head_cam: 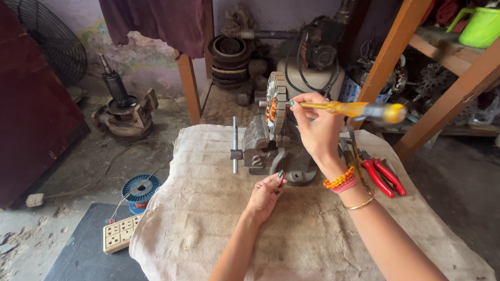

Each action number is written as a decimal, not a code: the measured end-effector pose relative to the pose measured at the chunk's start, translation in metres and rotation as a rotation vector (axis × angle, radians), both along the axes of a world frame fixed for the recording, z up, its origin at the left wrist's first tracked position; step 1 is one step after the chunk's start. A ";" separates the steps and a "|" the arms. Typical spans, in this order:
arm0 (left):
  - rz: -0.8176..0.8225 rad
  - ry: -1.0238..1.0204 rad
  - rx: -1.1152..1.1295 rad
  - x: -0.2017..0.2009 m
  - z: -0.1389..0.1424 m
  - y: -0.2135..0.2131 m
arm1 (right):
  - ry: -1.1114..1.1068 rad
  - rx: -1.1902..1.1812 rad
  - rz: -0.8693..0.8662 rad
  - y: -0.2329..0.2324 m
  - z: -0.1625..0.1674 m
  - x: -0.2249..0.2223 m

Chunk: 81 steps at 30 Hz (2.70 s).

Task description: The person works on an electric motor stator clamped in a bench vise, pressing small rectangular insulation wedges into the slots around its circumference one at a time. They use a screwdriver to help seat a wedge, adjust the stator in the vise, and continue inserting wedges by hand around the part.

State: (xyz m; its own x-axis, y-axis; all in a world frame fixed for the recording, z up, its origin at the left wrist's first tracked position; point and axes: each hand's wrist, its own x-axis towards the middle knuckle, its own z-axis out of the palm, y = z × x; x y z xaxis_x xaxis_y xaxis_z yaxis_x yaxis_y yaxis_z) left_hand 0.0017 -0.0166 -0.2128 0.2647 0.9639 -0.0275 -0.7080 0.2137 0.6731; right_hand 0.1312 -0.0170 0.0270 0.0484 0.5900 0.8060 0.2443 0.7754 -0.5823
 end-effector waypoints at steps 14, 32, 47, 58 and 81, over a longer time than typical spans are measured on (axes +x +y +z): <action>-0.007 0.022 0.049 0.002 0.001 -0.003 | 0.095 0.117 0.046 -0.018 0.003 0.018; 0.002 0.208 0.036 -0.003 0.008 -0.026 | 0.205 0.096 0.508 0.041 0.020 0.003; -0.005 0.222 0.036 -0.005 0.014 -0.027 | -0.054 -0.023 0.273 0.015 0.023 0.008; -0.002 0.229 0.044 0.000 0.017 -0.029 | -0.231 0.092 0.154 0.003 0.030 0.009; -0.011 0.229 0.018 0.003 0.019 -0.031 | -0.069 0.023 0.122 0.007 0.023 0.007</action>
